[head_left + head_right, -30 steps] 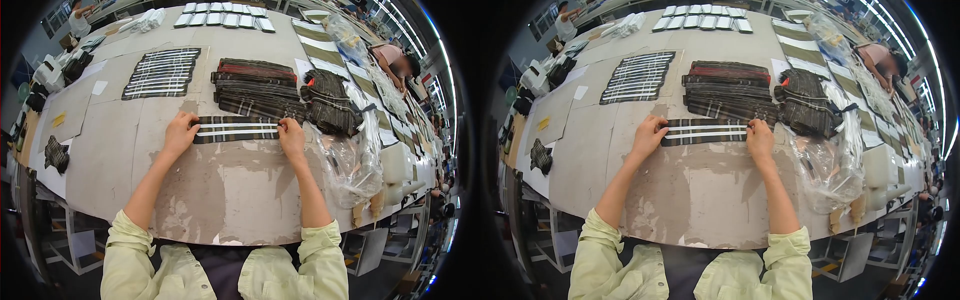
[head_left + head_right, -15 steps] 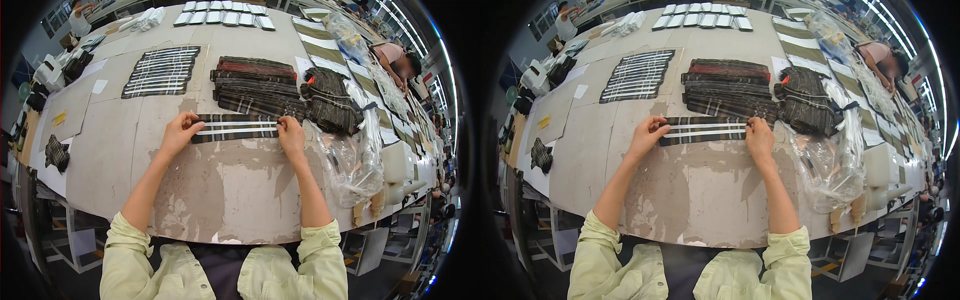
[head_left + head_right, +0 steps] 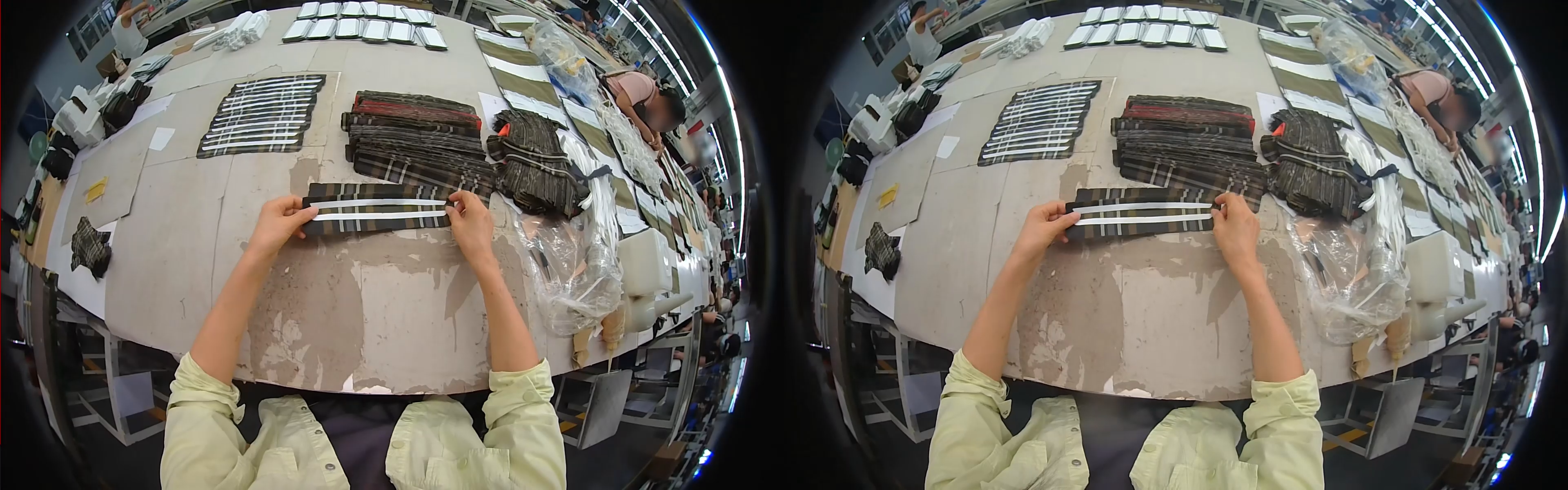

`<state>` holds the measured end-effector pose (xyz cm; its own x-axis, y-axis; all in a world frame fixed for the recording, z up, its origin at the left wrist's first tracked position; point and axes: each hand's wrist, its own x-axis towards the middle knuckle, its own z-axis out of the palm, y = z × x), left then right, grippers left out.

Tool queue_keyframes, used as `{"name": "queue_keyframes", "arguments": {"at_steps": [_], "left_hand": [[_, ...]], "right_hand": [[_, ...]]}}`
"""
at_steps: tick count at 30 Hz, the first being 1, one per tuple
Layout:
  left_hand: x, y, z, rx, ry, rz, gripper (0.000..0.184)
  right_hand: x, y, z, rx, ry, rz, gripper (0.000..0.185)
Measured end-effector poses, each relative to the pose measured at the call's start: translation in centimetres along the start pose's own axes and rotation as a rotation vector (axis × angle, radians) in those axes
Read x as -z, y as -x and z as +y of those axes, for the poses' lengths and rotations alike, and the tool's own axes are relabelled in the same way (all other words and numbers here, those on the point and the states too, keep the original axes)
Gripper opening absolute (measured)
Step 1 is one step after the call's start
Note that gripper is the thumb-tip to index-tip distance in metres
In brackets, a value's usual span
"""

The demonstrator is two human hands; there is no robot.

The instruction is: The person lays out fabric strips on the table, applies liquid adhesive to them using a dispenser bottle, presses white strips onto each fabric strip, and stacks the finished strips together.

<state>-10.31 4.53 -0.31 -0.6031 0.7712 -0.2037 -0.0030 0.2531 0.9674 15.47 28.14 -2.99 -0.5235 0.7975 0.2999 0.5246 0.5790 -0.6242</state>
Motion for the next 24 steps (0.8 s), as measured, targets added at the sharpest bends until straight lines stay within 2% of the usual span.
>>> {"name": "queue_keyframes", "arguments": {"at_steps": [7,10,12,13,15,18,20,24], "left_hand": [[3.4,9.6,0.5,0.128,0.053,0.007,0.015],[5.5,13.1,-1.0,0.176,0.111,0.055,0.013],[6.7,14.4,-2.3,0.167,0.071,0.125,0.019],[6.5,15.0,-2.5,0.176,0.073,0.132,0.019],[5.2,15.9,-2.2,0.013,-0.024,0.361,0.028],[4.2,17.1,-3.7,0.001,0.087,0.317,0.037],[3.4,17.6,-4.0,0.030,0.038,0.296,0.039],[3.0,17.4,-4.0,-0.011,0.081,0.444,0.040]], "right_hand": [[3.1,5.5,-5.6,-0.036,-0.281,-0.216,0.023],[2.9,9.5,-7.3,-0.070,-0.364,-0.323,0.024],[2.3,11.2,-7.7,-0.086,-0.379,-0.374,0.025],[1.9,11.8,-7.7,-0.033,-0.315,-0.348,0.024],[1.5,12.3,-7.9,0.026,-0.251,-0.323,0.024],[1.3,12.9,-8.3,0.034,-0.221,-0.278,0.024],[1.2,13.0,-8.6,0.026,-0.201,-0.237,0.023],[1.1,13.2,-9.1,0.066,-0.173,-0.226,0.023]]}}
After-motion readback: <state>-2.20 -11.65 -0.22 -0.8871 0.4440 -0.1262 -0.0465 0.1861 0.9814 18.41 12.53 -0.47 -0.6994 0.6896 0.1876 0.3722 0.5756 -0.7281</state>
